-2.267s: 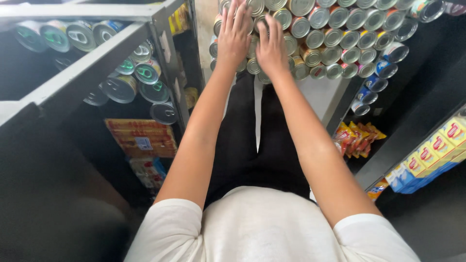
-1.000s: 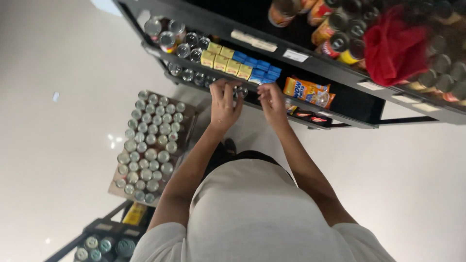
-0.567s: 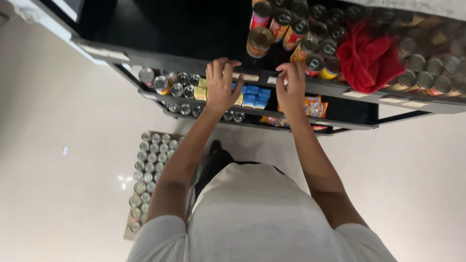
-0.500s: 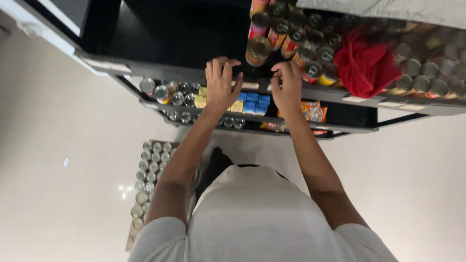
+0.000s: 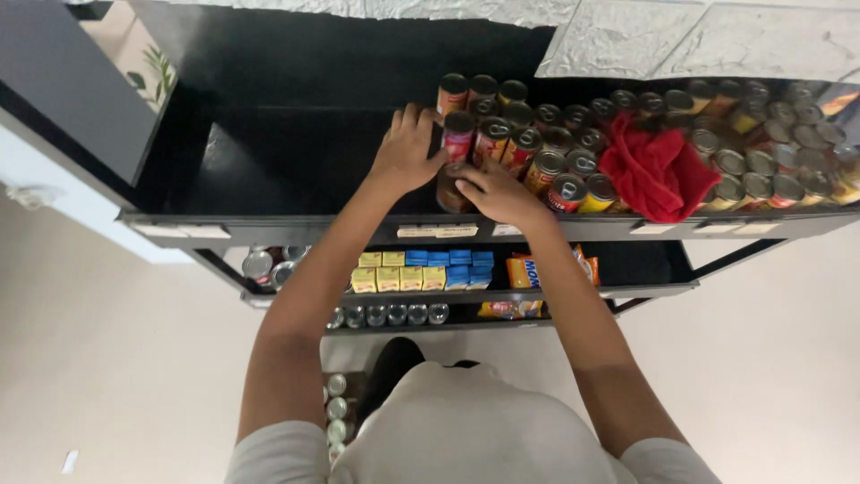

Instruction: Organizing and restocking canned goods on retail shelves, including wiping down the shelf area.

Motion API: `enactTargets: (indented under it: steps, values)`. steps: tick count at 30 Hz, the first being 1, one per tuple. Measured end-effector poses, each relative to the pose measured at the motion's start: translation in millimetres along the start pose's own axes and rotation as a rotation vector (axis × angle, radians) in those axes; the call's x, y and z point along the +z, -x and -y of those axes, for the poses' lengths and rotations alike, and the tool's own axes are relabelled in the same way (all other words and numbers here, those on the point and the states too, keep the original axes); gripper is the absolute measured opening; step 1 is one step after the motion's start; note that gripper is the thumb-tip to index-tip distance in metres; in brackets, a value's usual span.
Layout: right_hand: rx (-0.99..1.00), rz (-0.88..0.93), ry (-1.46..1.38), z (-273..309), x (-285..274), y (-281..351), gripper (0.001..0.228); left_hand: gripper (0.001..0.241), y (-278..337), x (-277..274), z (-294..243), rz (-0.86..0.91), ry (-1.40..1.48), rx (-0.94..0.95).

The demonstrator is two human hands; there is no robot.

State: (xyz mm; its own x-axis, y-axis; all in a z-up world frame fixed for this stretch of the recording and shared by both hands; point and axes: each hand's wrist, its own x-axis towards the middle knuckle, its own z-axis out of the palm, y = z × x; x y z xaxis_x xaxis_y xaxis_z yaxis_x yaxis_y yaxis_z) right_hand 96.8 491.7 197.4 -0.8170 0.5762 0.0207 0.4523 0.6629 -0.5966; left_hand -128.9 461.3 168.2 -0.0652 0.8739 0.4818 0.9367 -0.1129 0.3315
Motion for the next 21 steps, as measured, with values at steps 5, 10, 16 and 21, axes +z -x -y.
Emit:
enactTargets:
  steps: [5,10,16,21]
  values:
    - [-0.073,-0.308,0.220,-41.3,-28.3,-35.4,0.022,0.057,-69.6,44.1,19.6,0.116,-0.082,-0.077]
    - [0.293,-0.130,0.408,-64.0,-36.1,-84.0,0.097,0.056,-104.3,77.7,28.2,0.224,-0.108,-0.198]
    - [0.333,0.055,0.451,-65.8,-34.8,-109.6,0.128,0.055,-103.1,52.6,7.1,0.344,-0.162,-0.181]
    - [0.270,0.058,0.565,-44.8,-38.3,-84.5,0.100,0.062,-96.2,48.4,-8.7,0.430,-0.226,-0.181]
